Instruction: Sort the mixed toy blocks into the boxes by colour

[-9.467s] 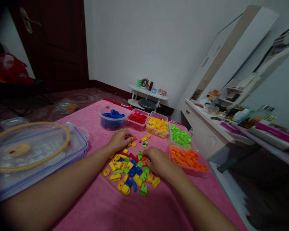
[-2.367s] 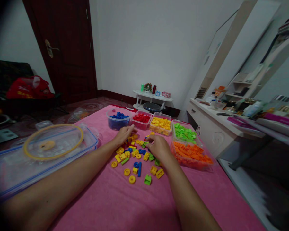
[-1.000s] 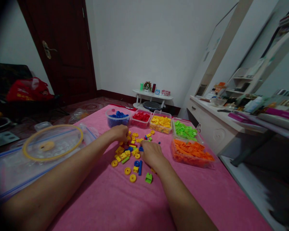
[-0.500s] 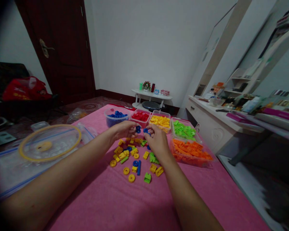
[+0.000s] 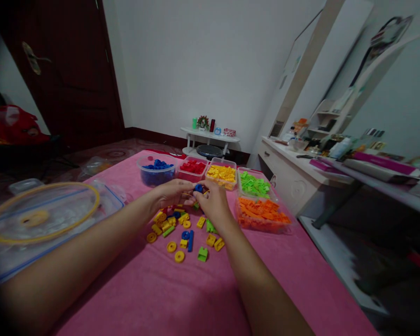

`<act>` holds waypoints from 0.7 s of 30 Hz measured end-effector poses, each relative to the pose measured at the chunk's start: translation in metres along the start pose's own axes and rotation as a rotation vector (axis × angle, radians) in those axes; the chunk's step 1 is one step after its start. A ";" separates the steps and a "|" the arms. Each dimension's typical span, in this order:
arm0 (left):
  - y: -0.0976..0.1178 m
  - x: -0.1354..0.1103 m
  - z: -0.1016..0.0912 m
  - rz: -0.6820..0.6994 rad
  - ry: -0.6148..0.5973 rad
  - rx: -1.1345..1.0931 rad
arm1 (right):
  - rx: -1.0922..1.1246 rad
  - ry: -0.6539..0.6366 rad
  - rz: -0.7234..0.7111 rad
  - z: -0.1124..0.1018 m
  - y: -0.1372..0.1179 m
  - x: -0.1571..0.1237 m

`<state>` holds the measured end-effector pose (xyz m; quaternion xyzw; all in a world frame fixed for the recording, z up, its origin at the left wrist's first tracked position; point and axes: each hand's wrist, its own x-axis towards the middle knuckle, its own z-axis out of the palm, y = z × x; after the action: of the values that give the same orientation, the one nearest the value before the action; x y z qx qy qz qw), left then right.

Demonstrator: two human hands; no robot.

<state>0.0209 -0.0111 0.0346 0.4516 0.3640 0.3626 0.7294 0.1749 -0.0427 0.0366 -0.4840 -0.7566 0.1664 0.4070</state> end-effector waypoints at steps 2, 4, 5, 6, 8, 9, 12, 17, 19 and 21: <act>-0.002 0.001 0.002 0.018 0.009 0.024 | -0.046 -0.011 -0.021 -0.002 0.000 0.000; -0.005 0.002 0.005 0.034 0.018 0.046 | -0.101 -0.042 -0.023 -0.003 0.001 -0.001; -0.006 0.003 0.006 0.035 0.023 0.054 | -0.130 -0.063 -0.023 -0.003 0.002 -0.002; -0.007 0.003 0.008 0.033 0.025 0.061 | -0.157 -0.077 -0.024 -0.004 0.002 -0.002; -0.008 0.003 0.011 0.030 0.021 0.079 | -0.200 -0.079 -0.042 -0.005 0.004 -0.003; -0.008 0.003 0.012 0.029 0.021 0.085 | -0.215 -0.068 -0.055 -0.006 0.004 -0.003; -0.008 0.003 0.015 0.032 0.021 0.057 | -0.242 -0.032 -0.088 -0.008 0.004 -0.003; -0.012 0.006 0.013 -0.032 0.031 -0.135 | -0.277 -0.016 -0.105 -0.009 0.002 -0.001; -0.014 0.006 0.012 -0.081 0.037 -0.193 | -0.275 -0.006 -0.094 -0.008 0.001 -0.001; -0.014 0.005 0.012 -0.139 0.035 -0.227 | -0.254 0.009 -0.084 -0.007 0.000 -0.001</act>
<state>0.0366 -0.0161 0.0243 0.3335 0.3639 0.3577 0.7927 0.1806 -0.0440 0.0403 -0.5004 -0.7892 0.0501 0.3524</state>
